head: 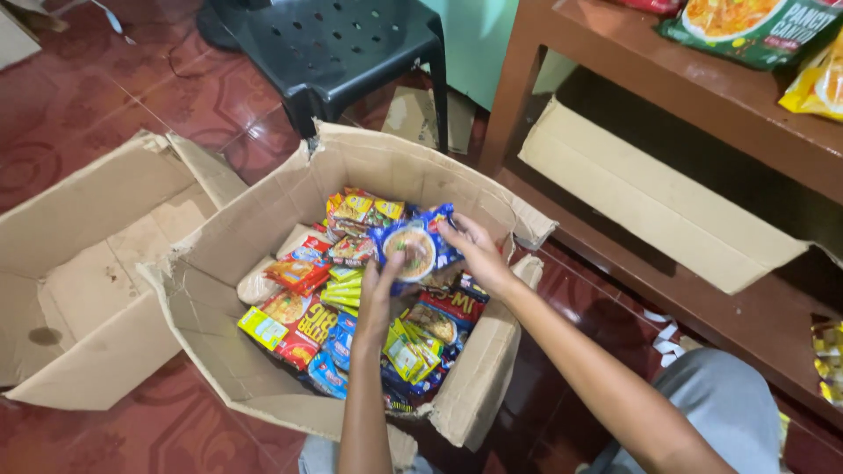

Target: Stocking instant noodle packets from a box onto a shelf.

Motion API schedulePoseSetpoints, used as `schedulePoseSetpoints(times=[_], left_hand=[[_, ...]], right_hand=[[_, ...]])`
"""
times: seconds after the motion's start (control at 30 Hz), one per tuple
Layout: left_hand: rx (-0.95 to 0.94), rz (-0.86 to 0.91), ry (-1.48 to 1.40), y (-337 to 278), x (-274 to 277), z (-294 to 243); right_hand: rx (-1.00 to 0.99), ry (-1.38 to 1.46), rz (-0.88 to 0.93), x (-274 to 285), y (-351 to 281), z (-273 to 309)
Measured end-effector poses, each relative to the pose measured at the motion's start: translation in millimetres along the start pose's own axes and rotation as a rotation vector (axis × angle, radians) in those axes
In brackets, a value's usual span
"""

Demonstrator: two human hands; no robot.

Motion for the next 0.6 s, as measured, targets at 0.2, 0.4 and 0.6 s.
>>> schedulePoseSetpoints(times=[0.2, 0.4, 0.6], left_hand=[[-0.133, -0.055, 0.055, -14.6, -7.6, -5.5], [-0.217, 0.054, 0.101, -17.7, -18.1, -5.3], [-0.200, 0.173, 0.160, -8.7, -42.5, -3.5]], right_hand=[[-0.008, -0.002, 0.041, 0.9, -11.4, -1.0], [0.057, -0.050, -0.014, 10.5, -24.1, 9.7], [0.151, -0.080, -0.090, 46.3, -32.3, 26.5]])
Point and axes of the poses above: each hand's wrist, its own y-axis towards the middle knuckle, its own x-axis out of the back of the hand, z = x × y, the point moved 1 cm from there along y, towards the middle knuckle, and after that the axes turned 8 degrees about -y, right-handed, at the moved point
